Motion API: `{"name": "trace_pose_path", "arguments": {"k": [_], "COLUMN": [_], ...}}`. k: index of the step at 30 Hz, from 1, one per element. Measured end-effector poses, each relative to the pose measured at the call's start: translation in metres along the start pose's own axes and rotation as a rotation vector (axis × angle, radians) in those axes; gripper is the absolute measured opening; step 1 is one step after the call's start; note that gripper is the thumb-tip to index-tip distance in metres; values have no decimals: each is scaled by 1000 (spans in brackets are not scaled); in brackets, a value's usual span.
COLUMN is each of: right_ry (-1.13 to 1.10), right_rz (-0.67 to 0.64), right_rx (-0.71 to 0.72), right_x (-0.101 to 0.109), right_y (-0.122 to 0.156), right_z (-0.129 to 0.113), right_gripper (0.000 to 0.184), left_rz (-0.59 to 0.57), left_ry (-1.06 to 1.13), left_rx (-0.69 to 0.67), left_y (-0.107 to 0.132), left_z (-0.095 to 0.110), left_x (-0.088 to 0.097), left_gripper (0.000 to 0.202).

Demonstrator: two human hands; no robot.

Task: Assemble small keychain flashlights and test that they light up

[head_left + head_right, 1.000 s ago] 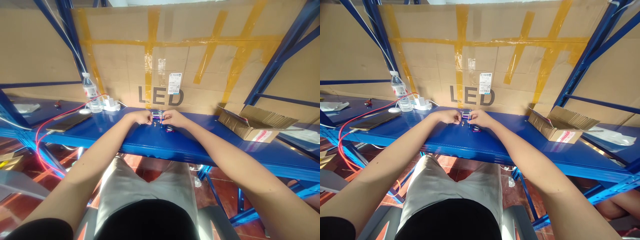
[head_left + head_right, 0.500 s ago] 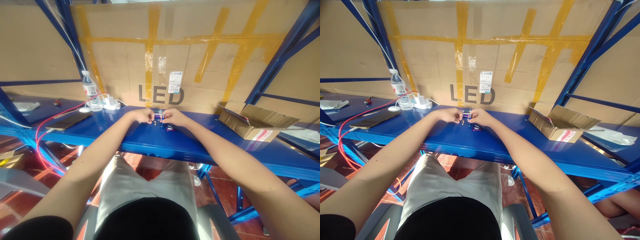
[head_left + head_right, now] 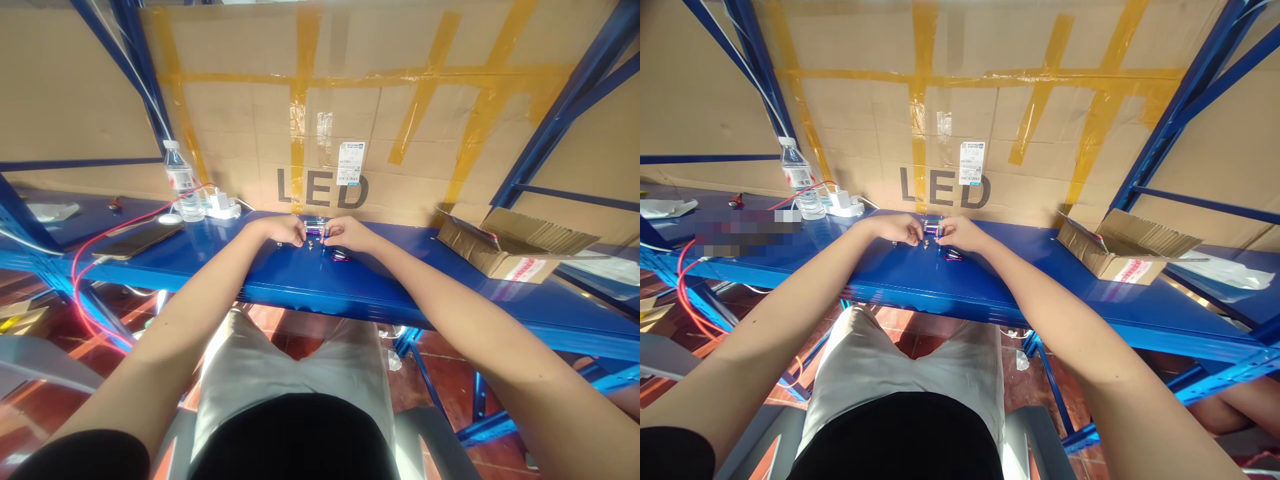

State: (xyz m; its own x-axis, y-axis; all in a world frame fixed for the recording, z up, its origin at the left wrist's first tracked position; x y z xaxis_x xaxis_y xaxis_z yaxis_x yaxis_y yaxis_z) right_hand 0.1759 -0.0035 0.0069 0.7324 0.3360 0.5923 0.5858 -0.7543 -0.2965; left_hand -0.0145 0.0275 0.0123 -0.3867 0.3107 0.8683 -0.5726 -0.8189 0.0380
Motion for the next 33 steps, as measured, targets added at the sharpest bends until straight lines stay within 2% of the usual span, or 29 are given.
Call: {"name": "trace_pose_path", "arguments": {"k": [4, 6, 8, 11, 14, 21, 33], "right_ry": [14, 26, 37, 42, 41, 79, 69], "right_rz": [-20, -19, -1, 27, 28, 38, 70], "right_rx": [36, 51, 53, 55, 63, 49, 37], "right_x": [-1, -2, -1, 0, 0, 2, 4], "right_y": [0, 0, -1, -3, -4, -2, -1], "right_z": [-4, -5, -3, 1, 5, 3, 1], "right_gripper": [16, 15, 15, 17, 18, 19, 21], "left_rz": [10, 54, 159, 356, 438, 364, 324], "left_ry": [-39, -35, -6, 62, 145, 279, 379], "left_rx": [-15, -28, -92, -276, -373, -363, -304], "left_y": [6, 8, 10, 12, 12, 11, 11], "left_z": [6, 10, 19, 37, 51, 57, 56], "left_x": [-1, -1, 1, 4, 3, -4, -6], "left_gripper": [23, 20, 17, 16, 16, 15, 11]}}
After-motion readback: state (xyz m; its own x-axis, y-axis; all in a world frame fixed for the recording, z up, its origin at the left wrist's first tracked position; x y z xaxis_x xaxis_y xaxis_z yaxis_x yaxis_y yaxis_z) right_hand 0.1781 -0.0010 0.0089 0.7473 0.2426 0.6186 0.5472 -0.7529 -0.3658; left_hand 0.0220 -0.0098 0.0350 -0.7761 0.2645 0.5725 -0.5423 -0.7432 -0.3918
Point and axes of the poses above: each hand's wrist, its own y-axis away from the middle knuckle, its own x-axis out of the back of the hand, z = x × y, the point moved 5 cm from there along -y, towards the middle knuckle, and after that the axes turned 4 degrees about y, right-handed, at the moved point
